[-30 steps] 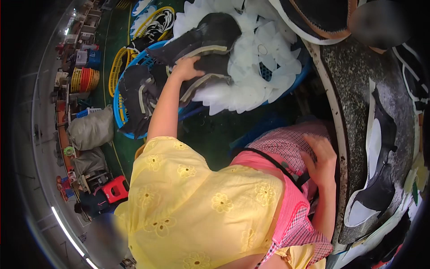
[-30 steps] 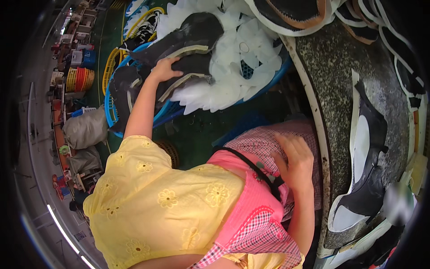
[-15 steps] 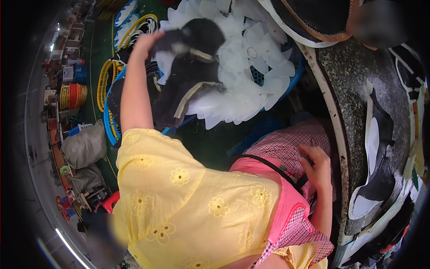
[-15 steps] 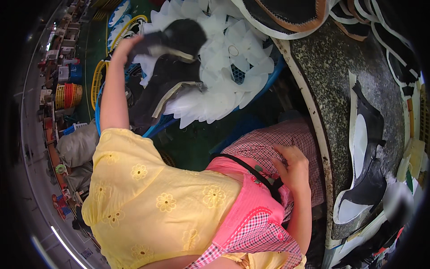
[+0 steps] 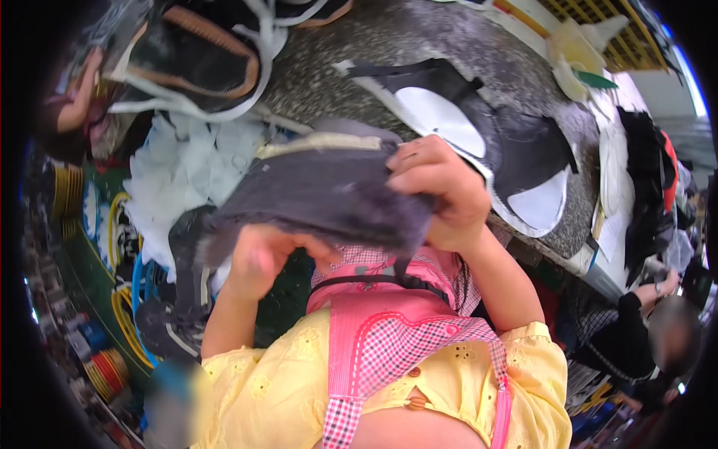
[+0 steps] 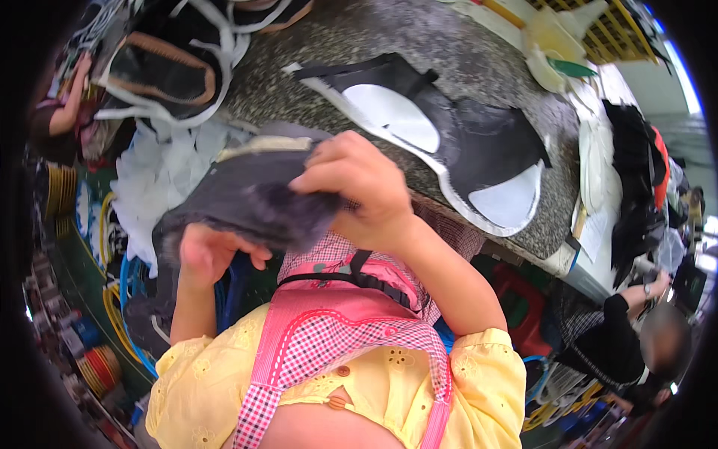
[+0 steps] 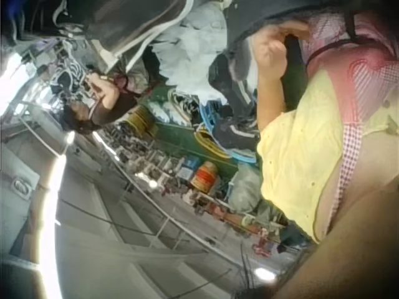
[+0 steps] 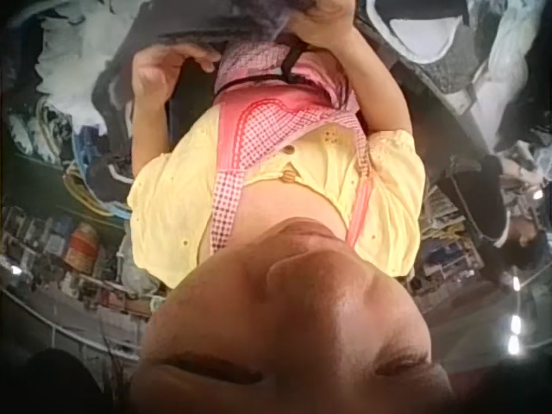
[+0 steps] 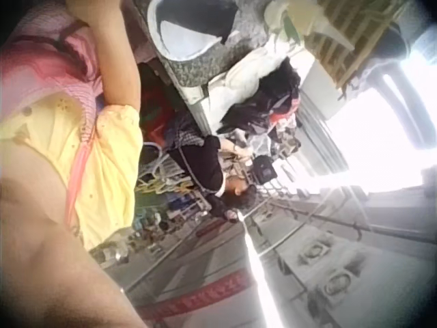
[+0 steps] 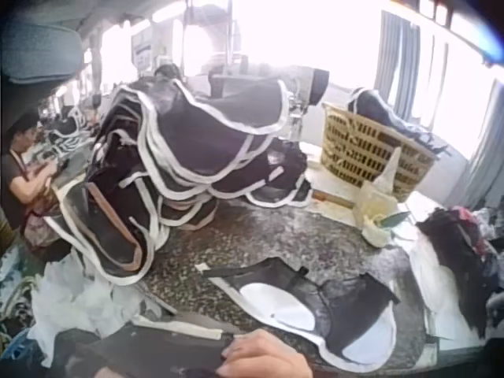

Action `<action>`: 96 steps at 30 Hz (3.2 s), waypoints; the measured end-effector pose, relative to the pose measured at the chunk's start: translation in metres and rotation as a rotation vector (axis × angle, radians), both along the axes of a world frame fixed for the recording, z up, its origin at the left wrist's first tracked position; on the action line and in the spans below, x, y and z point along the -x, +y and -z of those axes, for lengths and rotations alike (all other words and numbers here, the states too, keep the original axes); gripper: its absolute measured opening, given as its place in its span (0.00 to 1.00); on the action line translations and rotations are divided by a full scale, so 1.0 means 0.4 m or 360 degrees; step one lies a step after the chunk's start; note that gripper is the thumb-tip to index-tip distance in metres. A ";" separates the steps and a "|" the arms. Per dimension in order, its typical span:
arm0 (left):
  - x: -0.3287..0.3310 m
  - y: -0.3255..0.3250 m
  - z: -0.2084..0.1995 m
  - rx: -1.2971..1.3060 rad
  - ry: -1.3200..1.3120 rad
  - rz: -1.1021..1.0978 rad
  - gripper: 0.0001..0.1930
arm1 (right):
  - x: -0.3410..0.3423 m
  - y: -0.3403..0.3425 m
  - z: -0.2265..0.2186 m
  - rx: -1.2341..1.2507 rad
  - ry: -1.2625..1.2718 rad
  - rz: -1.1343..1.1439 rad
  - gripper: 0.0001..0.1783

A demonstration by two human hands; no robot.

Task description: The recorder is assembling and inspecting shoe upper components in a factory setting.

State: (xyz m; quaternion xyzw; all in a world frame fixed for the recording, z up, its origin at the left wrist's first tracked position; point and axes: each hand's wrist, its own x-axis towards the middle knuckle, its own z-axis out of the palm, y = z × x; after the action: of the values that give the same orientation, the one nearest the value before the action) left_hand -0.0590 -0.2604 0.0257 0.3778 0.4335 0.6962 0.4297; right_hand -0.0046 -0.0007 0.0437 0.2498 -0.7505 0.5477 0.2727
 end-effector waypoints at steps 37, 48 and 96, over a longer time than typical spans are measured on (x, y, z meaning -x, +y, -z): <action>-0.065 0.673 -0.038 0.0018 0.0236 0.0357 0.49 | -0.636 0.335 -0.224 0.1710 0.0349 0.0701 0.24; -0.085 0.772 -0.030 0.0023 -0.0268 0.0620 0.58 | -0.521 0.259 -0.305 0.1523 0.0484 0.2213 0.23; 0.151 0.471 0.007 -0.0177 0.0398 0.0258 0.25 | -0.262 0.329 -0.382 -0.1007 -0.0447 0.0329 0.10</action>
State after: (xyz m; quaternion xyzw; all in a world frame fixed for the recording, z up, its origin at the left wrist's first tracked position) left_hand -0.1195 -0.0719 0.0228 0.5184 0.4125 0.6298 0.4055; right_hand 0.1002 0.1310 0.1964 0.1670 -0.9343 0.2868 0.1301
